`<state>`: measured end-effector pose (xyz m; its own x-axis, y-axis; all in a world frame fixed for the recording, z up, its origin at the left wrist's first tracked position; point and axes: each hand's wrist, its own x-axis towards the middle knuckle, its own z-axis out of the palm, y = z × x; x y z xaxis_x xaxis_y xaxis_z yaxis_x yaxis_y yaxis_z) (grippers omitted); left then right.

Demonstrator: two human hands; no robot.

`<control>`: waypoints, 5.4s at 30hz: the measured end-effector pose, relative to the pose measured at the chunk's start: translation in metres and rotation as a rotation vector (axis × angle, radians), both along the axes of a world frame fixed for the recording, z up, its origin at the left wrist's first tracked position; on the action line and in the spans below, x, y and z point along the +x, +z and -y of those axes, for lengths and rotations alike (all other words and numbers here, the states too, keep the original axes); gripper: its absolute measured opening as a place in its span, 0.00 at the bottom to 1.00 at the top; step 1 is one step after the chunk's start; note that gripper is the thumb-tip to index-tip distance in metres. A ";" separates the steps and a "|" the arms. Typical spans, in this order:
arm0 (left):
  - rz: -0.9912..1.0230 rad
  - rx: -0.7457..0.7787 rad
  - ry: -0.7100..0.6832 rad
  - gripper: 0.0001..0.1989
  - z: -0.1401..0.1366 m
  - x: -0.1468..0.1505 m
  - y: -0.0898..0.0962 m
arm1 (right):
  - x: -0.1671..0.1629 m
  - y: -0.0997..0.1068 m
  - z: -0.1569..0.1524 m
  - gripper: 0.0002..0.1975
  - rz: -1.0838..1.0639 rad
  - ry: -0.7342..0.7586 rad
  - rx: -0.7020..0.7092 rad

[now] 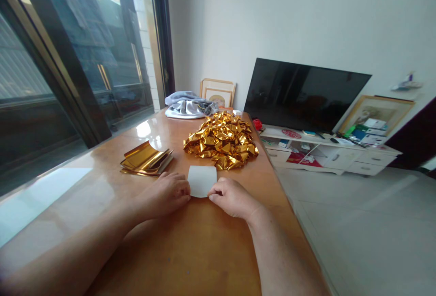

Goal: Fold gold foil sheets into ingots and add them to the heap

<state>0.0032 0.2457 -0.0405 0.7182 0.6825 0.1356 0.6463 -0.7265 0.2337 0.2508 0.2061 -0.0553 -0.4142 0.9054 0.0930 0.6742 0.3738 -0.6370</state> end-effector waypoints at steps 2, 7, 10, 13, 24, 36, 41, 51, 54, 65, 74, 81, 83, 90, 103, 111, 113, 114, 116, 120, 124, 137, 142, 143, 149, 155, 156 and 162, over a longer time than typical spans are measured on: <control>0.009 -0.009 0.008 0.09 -0.001 -0.001 0.000 | 0.000 0.001 0.000 0.07 -0.021 -0.020 -0.013; 0.036 -0.021 0.025 0.12 -0.005 -0.004 0.000 | 0.001 -0.005 -0.002 0.12 -0.060 -0.096 -0.069; 0.049 -0.070 0.062 0.11 -0.008 -0.005 -0.003 | 0.001 -0.012 -0.004 0.10 -0.088 -0.177 -0.119; 0.055 -0.136 0.095 0.11 -0.011 -0.004 -0.005 | 0.000 -0.017 -0.006 0.08 -0.105 -0.251 -0.166; 0.090 -0.280 0.123 0.20 -0.013 -0.004 0.002 | -0.004 -0.012 -0.005 0.07 -0.081 -0.328 -0.196; 0.033 -0.191 0.148 0.22 -0.011 0.003 -0.004 | -0.004 -0.017 -0.005 0.08 -0.066 -0.304 -0.162; 0.025 -0.194 0.164 0.21 -0.012 0.003 -0.004 | -0.003 -0.014 -0.003 0.09 -0.039 -0.348 -0.165; 0.009 -0.170 0.199 0.20 -0.014 0.006 -0.008 | -0.001 -0.009 -0.003 0.09 -0.003 -0.396 -0.188; 0.010 -0.151 0.198 0.19 -0.014 0.006 -0.009 | -0.002 -0.008 -0.002 0.10 0.021 -0.396 -0.182; 0.018 -0.111 0.191 0.18 -0.015 0.008 -0.013 | -0.006 -0.008 -0.002 0.09 0.108 -0.407 -0.111; 0.022 -0.090 0.188 0.17 -0.015 0.008 -0.016 | -0.008 -0.006 0.000 0.08 0.161 -0.402 -0.090; -0.004 -0.079 0.190 0.18 -0.013 0.008 -0.014 | -0.008 -0.004 0.001 0.08 0.181 -0.398 -0.099; -0.012 -0.079 0.184 0.19 -0.013 0.008 -0.012 | -0.008 -0.004 0.001 0.08 0.180 -0.397 -0.097; -0.037 -0.067 0.186 0.18 -0.013 0.008 -0.012 | -0.008 -0.005 0.001 0.08 0.208 -0.397 -0.109; 0.007 0.085 -0.124 0.14 -0.003 0.013 -0.003 | -0.008 0.000 0.004 0.06 0.255 -0.436 -0.093; -0.056 0.134 -0.187 0.16 -0.004 0.014 -0.003 | -0.002 0.012 0.009 0.08 0.371 -0.447 -0.095; -0.062 0.138 -0.189 0.16 -0.005 0.014 -0.002 | -0.001 0.015 0.010 0.08 0.406 -0.476 -0.057; -0.062 0.140 -0.192 0.16 -0.005 0.014 -0.002 | -0.001 0.018 0.012 0.08 0.419 -0.480 -0.029; -0.060 0.144 -0.196 0.16 -0.006 0.014 -0.003 | -0.005 0.025 0.016 0.09 0.433 -0.436 0.015; -0.053 0.155 -0.198 0.16 -0.006 0.013 -0.005 | -0.021 0.039 0.033 0.13 0.492 -0.184 -0.044; -0.047 0.147 -0.202 0.16 -0.007 0.012 -0.006 | -0.035 0.047 0.048 0.20 0.681 -0.147 -0.099; 0.003 0.098 -0.212 0.16 -0.011 0.011 -0.009 | -0.026 0.057 0.045 0.13 0.744 -0.262 -0.157; 0.043 0.100 -0.208 0.16 -0.011 0.012 -0.012 | -0.015 0.062 0.026 0.08 0.521 -0.413 0.080; 0.047 0.099 -0.207 0.15 -0.011 0.012 -0.012 | -0.017 0.061 0.021 0.08 0.442 -0.440 0.094; 0.026 0.092 -0.217 0.16 -0.012 0.012 -0.011 | -0.037 0.035 -0.006 0.05 -0.187 -0.464 -0.322; 0.056 0.063 -0.200 0.16 -0.013 0.013 -0.012 | -0.041 0.010 -0.014 0.03 -0.132 -0.507 -0.404; 0.062 0.050 -0.193 0.16 -0.013 0.013 -0.011 | -0.041 0.009 -0.014 0.03 -0.110 -0.509 -0.402; 0.120 -0.024 -0.170 0.12 -0.018 0.007 -0.012 | -0.045 0.018 -0.012 0.02 0.079 -0.484 -0.364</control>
